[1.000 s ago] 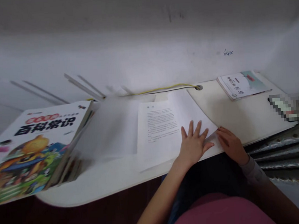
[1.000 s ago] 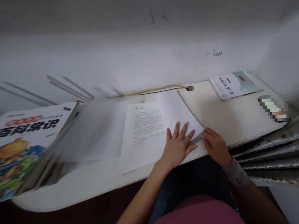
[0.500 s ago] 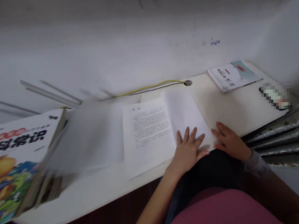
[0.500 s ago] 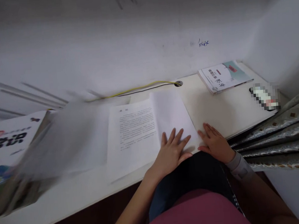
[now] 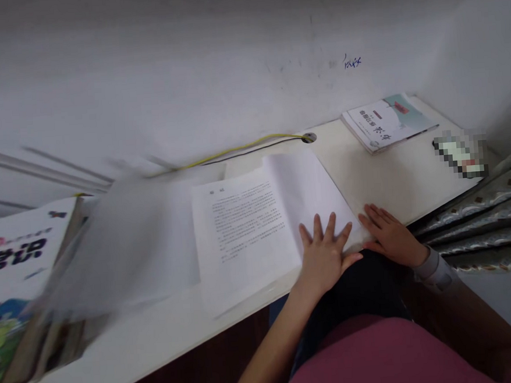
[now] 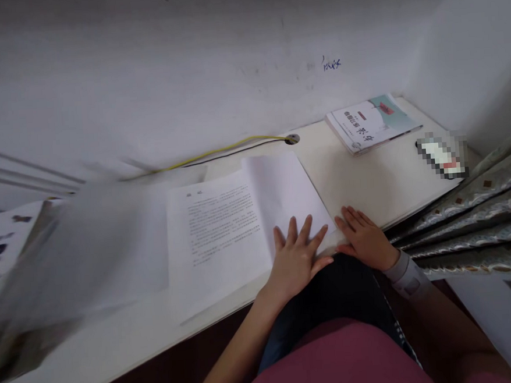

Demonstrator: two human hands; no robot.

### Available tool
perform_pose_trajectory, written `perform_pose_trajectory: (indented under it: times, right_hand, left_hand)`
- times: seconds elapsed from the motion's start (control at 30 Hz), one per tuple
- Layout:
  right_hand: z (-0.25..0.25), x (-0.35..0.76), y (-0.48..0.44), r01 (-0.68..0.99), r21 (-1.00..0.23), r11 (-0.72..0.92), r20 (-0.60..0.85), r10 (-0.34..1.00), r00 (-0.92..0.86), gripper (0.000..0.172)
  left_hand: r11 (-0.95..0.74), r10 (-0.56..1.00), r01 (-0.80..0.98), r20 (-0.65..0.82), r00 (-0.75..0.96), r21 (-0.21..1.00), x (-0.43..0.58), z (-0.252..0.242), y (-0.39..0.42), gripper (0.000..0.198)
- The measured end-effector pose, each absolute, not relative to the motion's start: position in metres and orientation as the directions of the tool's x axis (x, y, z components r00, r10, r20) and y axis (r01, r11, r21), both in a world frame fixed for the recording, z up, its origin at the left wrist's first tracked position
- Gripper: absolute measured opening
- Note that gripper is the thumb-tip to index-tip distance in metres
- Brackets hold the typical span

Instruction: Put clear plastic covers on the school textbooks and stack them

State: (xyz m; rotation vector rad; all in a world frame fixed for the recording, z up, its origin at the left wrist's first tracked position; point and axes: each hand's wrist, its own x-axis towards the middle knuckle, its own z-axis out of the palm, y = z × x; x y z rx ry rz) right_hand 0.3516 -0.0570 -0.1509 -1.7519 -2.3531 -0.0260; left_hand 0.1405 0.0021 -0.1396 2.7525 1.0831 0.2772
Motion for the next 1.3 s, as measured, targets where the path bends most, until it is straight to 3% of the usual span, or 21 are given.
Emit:
perform_pose_trajectory:
  times: [0.6, 0.8, 0.97, 1.13, 1.3]
  right_hand:
    - [-0.151, 0.353, -0.058, 0.938, -0.165, 0.305, 0.175, 0.945, -0.277, 0.066]
    - [-0.151, 0.35, -0.058, 0.947, -0.112, 0.302, 0.18, 0.943, -0.28, 0.061]
    - [-0.153, 0.353, -0.057, 0.943, -0.145, 0.301, 0.189, 0.944, -0.272, 0.064]
    - [-0.152, 0.354, -0.058, 0.935, -0.182, 0.304, 0.176, 0.946, -0.273, 0.068]
    - [-0.15, 0.353, -0.058, 0.947, -0.137, 0.292, 0.165, 0.949, -0.269, 0.07]
  left_hand:
    - [-0.711, 0.699, 0.678, 0.091, 0.709, 0.187, 0.161, -0.14, -0.005, 0.072]
    - [-0.727, 0.686, 0.679, 0.066, 0.725, 0.105, 0.158, -0.139, -0.005, 0.07]
    - [-0.726, 0.688, 0.686, 0.048, 0.724, 0.041, 0.155, -0.14, -0.007, 0.068]
    - [-0.724, 0.69, 0.689, 0.031, 0.723, 0.043, 0.16, -0.136, -0.008, 0.07]
    - [-0.729, 0.684, 0.682, 0.023, 0.73, 0.06, 0.167, -0.136, -0.009, 0.072]
